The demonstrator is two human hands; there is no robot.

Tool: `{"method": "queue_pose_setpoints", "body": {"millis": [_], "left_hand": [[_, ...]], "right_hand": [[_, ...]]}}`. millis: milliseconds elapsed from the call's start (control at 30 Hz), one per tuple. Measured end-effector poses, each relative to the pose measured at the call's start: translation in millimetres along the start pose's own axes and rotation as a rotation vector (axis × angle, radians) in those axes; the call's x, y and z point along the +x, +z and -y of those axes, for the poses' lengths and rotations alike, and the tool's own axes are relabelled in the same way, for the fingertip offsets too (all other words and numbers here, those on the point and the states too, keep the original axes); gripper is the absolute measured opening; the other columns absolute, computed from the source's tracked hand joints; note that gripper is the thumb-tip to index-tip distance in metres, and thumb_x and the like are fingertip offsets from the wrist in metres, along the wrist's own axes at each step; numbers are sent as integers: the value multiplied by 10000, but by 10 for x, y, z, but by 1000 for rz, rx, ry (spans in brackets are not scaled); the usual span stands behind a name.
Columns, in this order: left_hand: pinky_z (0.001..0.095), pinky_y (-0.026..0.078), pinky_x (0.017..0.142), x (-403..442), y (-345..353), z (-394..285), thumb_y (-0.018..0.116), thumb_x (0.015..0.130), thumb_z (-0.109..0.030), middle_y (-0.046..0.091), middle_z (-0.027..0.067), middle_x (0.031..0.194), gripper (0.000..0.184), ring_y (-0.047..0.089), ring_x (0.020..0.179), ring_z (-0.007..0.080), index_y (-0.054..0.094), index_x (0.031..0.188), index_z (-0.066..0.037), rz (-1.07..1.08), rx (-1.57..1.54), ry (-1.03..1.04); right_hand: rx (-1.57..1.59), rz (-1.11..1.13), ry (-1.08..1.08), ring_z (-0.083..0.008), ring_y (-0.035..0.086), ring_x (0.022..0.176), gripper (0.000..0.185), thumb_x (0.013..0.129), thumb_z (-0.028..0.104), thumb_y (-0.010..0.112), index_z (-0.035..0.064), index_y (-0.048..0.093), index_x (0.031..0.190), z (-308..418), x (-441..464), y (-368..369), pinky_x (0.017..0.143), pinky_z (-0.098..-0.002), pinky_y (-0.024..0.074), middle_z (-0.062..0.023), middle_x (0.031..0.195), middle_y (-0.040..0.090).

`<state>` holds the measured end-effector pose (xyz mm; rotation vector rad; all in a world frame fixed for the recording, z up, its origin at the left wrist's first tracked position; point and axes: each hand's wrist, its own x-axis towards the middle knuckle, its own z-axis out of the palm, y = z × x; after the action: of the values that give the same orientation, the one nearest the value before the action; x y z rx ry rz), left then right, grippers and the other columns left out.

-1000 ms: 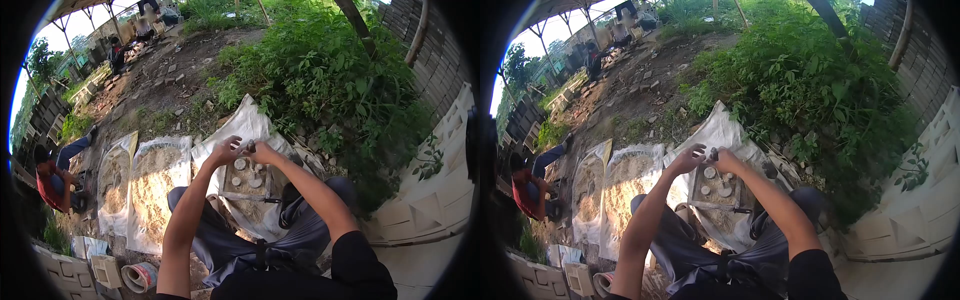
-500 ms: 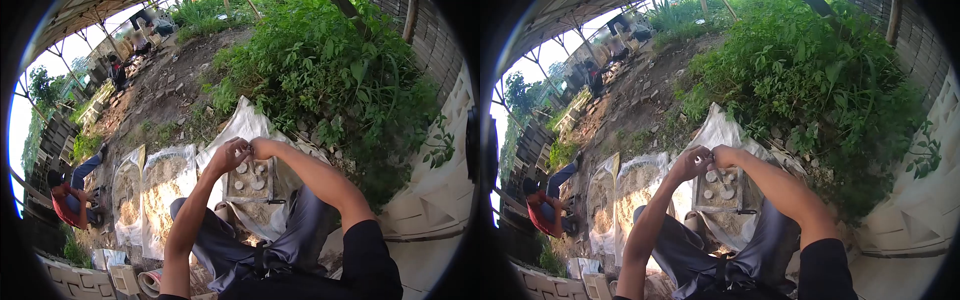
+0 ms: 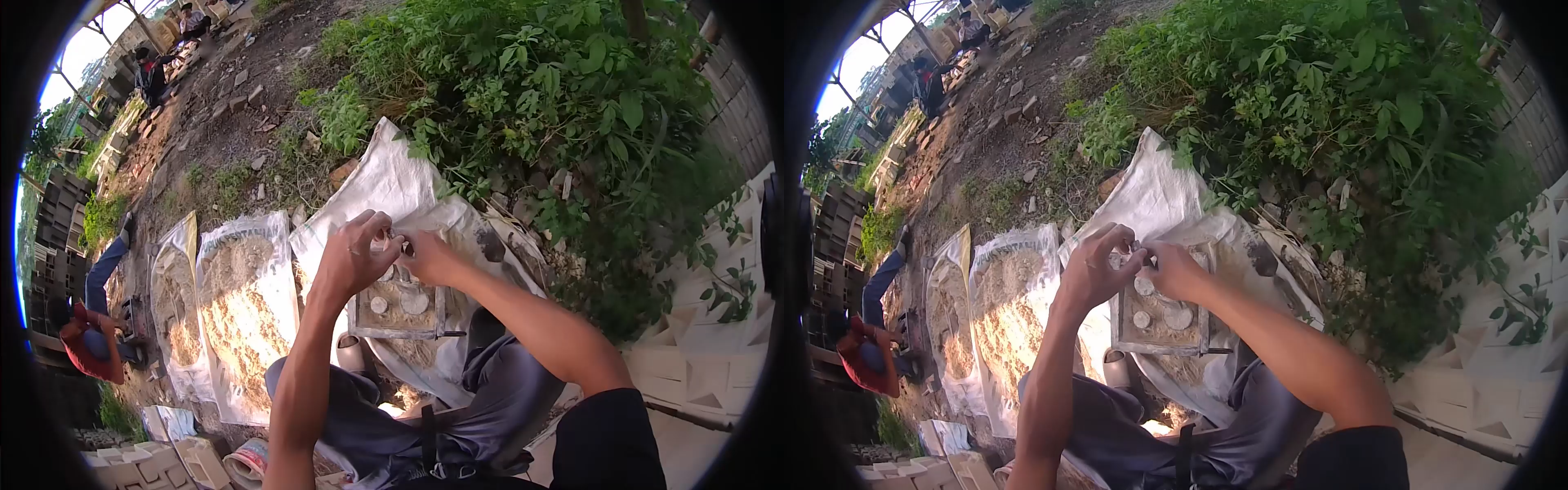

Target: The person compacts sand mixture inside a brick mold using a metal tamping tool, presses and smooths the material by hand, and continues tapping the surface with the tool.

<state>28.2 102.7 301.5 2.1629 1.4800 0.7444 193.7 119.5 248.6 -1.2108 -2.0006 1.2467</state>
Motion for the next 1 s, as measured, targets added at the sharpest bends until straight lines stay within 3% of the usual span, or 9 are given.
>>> {"method": "queue_pose_setpoints", "body": {"millis": [100,200,500,567,767,900,967,1000], "left_hand": [[357,496,668,43,22,22,689,792,-177,616,116,815,226,632,744,258,605,916,-8,-6,-64,-42],[349,509,670,157,85,113,684,790,-163,620,126,823,236,636,742,259,610,951,-7,-10,-107,-28],[360,517,676,279,206,-14,667,794,-159,616,127,869,233,632,771,269,613,963,-8,64,-170,57],[414,496,679,259,232,-9,677,779,-218,606,113,821,247,608,778,317,614,928,-30,47,-165,95],[394,502,729,129,170,-28,677,810,-242,626,112,916,266,615,851,311,628,988,-50,40,-95,212],[403,502,752,-12,135,17,659,826,-239,627,110,935,258,611,875,314,625,1012,-64,34,-83,269],[404,507,761,-77,95,11,634,845,-216,627,106,939,237,607,881,323,617,1023,-61,16,-24,314],[404,507,761,-121,72,-35,634,845,-216,627,106,939,237,607,881,323,617,1023,-61,5,-24,315]], "right_hand": [[31,112,114,-365,613,936,285,827,106,605,-31,570,1075,21,30,5,795,-407,469,-232,982,622],[-2,49,145,-387,589,956,274,844,95,576,-29,561,1088,-30,50,29,830,-430,454,-225,959,620],[98,-239,163,-417,538,1005,287,871,87,522,-24,520,1135,-123,-204,100,865,-460,423,-247,1056,566],[6,-372,79,-425,548,1007,321,884,112,520,-34,483,1167,-65,-233,63,845,-457,435,-254,1073,567],[42,-185,201,-452,558,1026,323,895,112,500,-43,463,1175,93,-314,13,813,-476,448,-293,1054,576],[62,-265,123,-453,564,1012,337,906,126,482,-42,436,1194,-72,-377,184,823,-480,449,-295,1002,593],[-38,-294,1,-300,613,878,262,920,109,459,-57,443,1121,-212,-363,257,759,-391,462,-239,908,592],[-46,-291,-7,-300,613,878,262,920,109,459,-57,443,1121,-178,-373,246,759,-391,462,-239,908,592]]}}
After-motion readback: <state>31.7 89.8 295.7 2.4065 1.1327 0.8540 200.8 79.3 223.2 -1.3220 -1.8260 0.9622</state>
